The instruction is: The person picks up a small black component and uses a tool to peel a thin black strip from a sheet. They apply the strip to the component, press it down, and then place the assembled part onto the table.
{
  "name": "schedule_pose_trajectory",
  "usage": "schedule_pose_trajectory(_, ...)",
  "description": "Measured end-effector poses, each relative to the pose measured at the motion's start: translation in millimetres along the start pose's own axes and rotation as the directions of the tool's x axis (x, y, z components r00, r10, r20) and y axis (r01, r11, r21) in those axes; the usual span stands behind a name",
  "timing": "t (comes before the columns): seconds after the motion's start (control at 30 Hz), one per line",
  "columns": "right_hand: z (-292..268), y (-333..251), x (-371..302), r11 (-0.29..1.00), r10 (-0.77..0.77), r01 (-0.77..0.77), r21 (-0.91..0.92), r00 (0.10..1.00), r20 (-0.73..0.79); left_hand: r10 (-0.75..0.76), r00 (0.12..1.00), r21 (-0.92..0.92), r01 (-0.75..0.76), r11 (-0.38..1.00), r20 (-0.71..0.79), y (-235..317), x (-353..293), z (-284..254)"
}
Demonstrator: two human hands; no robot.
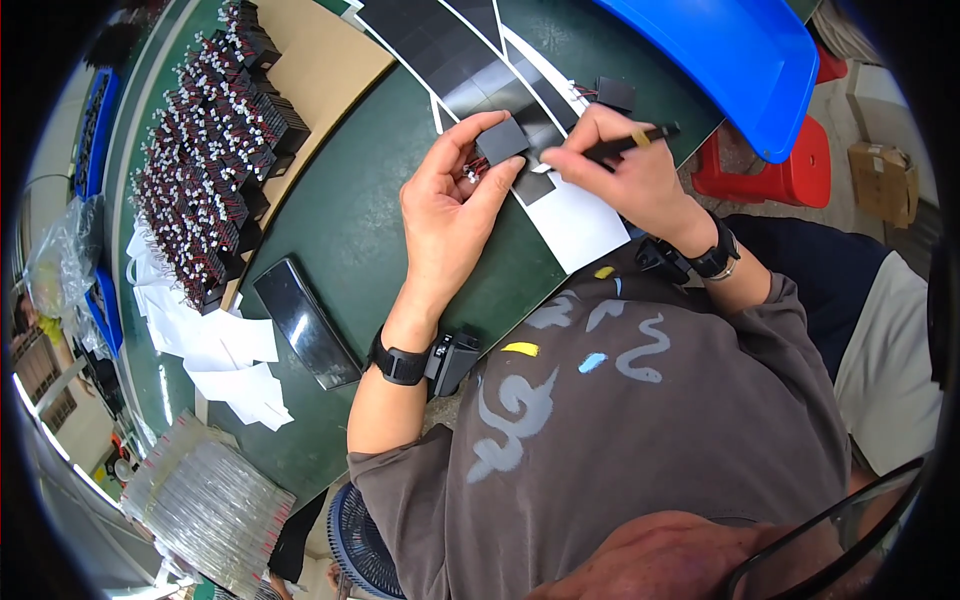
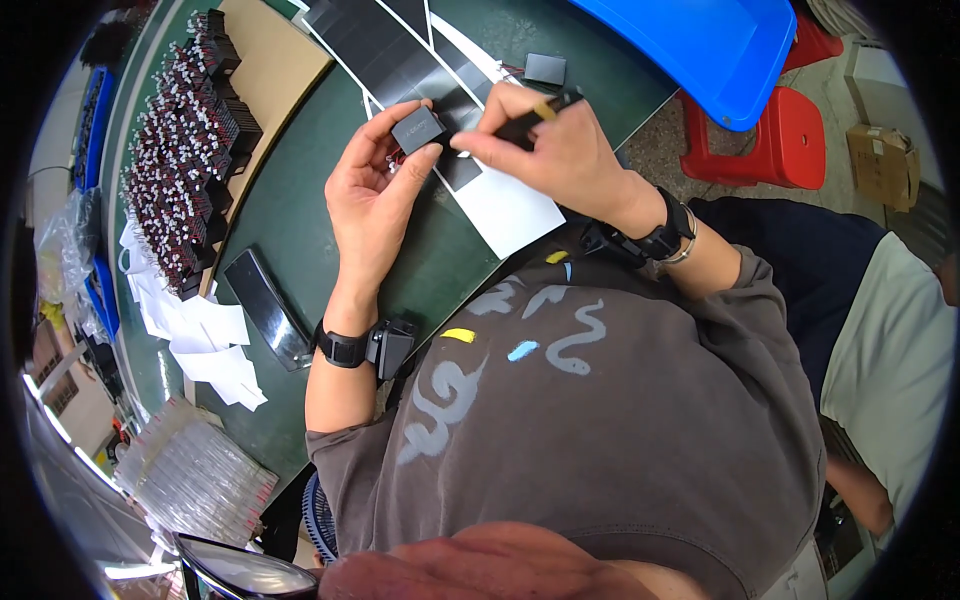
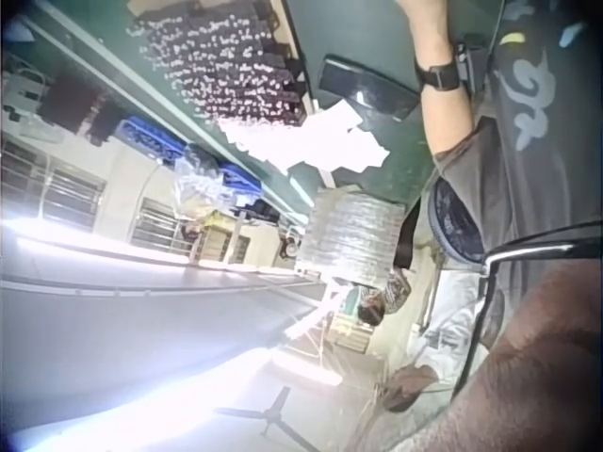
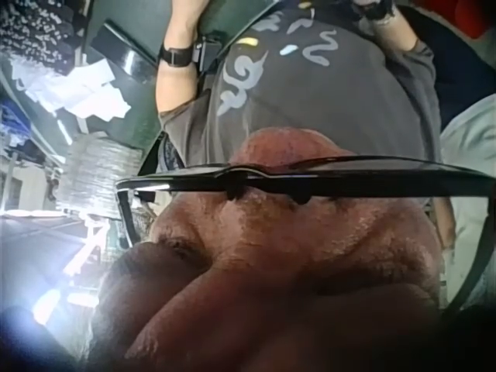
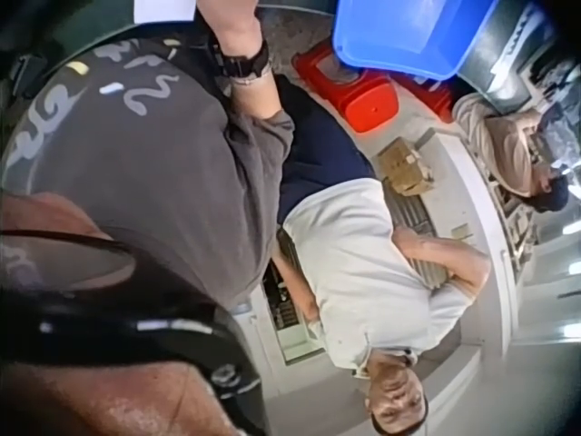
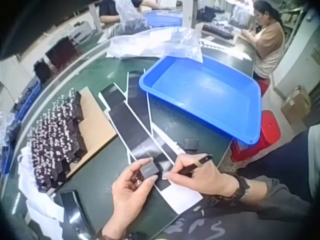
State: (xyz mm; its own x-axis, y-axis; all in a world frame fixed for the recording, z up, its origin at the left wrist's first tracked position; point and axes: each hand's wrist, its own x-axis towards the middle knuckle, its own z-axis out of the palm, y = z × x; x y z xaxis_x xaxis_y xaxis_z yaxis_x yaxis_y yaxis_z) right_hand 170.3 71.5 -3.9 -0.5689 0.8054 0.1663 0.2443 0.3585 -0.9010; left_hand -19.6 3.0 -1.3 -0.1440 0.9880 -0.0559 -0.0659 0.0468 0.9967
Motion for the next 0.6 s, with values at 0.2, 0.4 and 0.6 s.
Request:
schedule_pose_trajectory(0.2, -4.4, 1.4, 0.2, 0.813, -0.567, 0.561, -0.156, 0.823, 0.007, -0.002, 1.0, 0.017, 0.002, 1.0, 0.008, -2.9, 0.7, -1.1)
schedule_pose_trajectory(0.4, -1.6, -0.4, -3.3, 0.989, 0.069, -0.052, 0.138, 0.99, -0.123, -0.001, 1.0, -0.003, 0.001, 1.0, 0.009, -2.1, -1.1, -1.5)
schedule_pose_trajectory(0.6, 2.8, -2.7, -1.0, 0.994, 0.088, -0.091, -0.059, 0.995, -0.046, -0.006, 1.0, -0.02, 0.006, 1.0, 0.006, -3.6, -3.0, -1.6)
